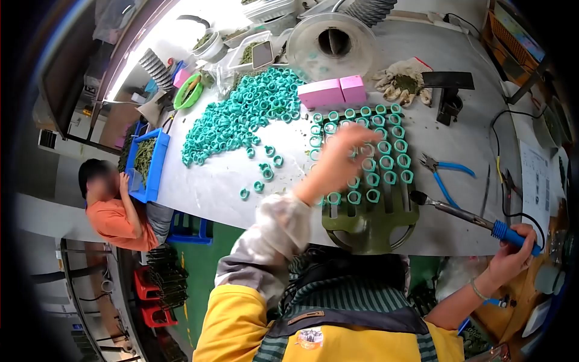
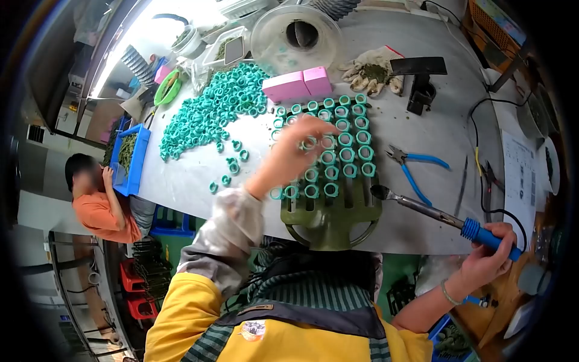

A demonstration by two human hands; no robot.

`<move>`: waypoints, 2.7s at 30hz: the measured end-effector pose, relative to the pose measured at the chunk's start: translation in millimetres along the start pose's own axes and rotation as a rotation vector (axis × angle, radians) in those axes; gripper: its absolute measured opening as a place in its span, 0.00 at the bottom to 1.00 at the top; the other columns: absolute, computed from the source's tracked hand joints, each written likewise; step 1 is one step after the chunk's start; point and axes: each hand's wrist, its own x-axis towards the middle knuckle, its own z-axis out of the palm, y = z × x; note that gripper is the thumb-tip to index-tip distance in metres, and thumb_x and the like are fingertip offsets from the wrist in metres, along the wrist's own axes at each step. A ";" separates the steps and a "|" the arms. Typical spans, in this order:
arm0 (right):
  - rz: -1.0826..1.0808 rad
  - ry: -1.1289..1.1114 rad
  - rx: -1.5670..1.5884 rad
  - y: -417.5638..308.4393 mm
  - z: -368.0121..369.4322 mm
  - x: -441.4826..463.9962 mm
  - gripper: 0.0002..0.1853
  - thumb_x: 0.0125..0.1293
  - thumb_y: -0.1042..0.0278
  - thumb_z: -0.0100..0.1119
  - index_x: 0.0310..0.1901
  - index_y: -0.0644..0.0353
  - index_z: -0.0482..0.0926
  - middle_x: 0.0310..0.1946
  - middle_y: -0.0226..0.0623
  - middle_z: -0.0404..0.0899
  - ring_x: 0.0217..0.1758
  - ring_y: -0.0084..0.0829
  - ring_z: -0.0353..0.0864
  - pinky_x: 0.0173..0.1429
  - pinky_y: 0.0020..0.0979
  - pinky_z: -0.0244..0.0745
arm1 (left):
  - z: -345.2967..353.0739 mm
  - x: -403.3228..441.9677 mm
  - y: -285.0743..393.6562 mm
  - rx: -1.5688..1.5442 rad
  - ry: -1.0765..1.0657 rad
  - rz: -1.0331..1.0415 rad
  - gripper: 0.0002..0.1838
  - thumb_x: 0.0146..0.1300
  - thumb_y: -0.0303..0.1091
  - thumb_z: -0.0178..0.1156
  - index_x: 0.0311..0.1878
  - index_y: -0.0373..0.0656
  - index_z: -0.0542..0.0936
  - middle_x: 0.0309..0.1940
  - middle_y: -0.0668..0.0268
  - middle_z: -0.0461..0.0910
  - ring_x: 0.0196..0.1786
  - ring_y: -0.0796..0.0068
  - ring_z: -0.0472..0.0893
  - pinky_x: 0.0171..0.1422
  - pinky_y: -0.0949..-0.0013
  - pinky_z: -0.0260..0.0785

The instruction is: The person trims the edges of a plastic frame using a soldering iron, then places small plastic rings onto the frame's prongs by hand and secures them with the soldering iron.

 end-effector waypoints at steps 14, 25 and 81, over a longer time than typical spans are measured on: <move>0.015 -0.023 0.030 -6.9 1.8 -9.4 0.12 0.69 0.66 0.55 0.27 0.61 0.75 0.29 0.36 0.77 0.34 0.28 0.75 0.32 0.26 0.68 | -155.7 -97.7 -143.6 0.563 0.197 -0.429 0.13 0.68 0.24 0.57 0.54 0.44 0.81 0.44 0.60 0.83 0.50 0.63 0.82 0.54 0.63 0.75; 0.004 -0.075 0.042 -20.6 15.4 -15.9 0.14 0.71 0.67 0.54 0.27 0.64 0.74 0.29 0.38 0.77 0.30 0.29 0.75 0.29 0.26 0.69 | -120.8 -91.4 -55.9 -0.183 0.297 -0.604 0.17 0.65 0.23 0.64 0.58 0.35 0.81 0.49 0.65 0.84 0.48 0.78 0.82 0.54 0.76 0.73; -0.031 -0.027 0.069 -25.3 0.7 -10.3 0.15 0.71 0.64 0.56 0.27 0.63 0.76 0.28 0.37 0.79 0.29 0.29 0.78 0.25 0.24 0.69 | -99.1 -84.7 -21.3 0.023 0.234 -0.383 0.16 0.63 0.24 0.66 0.55 0.41 0.84 0.47 0.68 0.74 0.47 0.78 0.81 0.48 0.76 0.75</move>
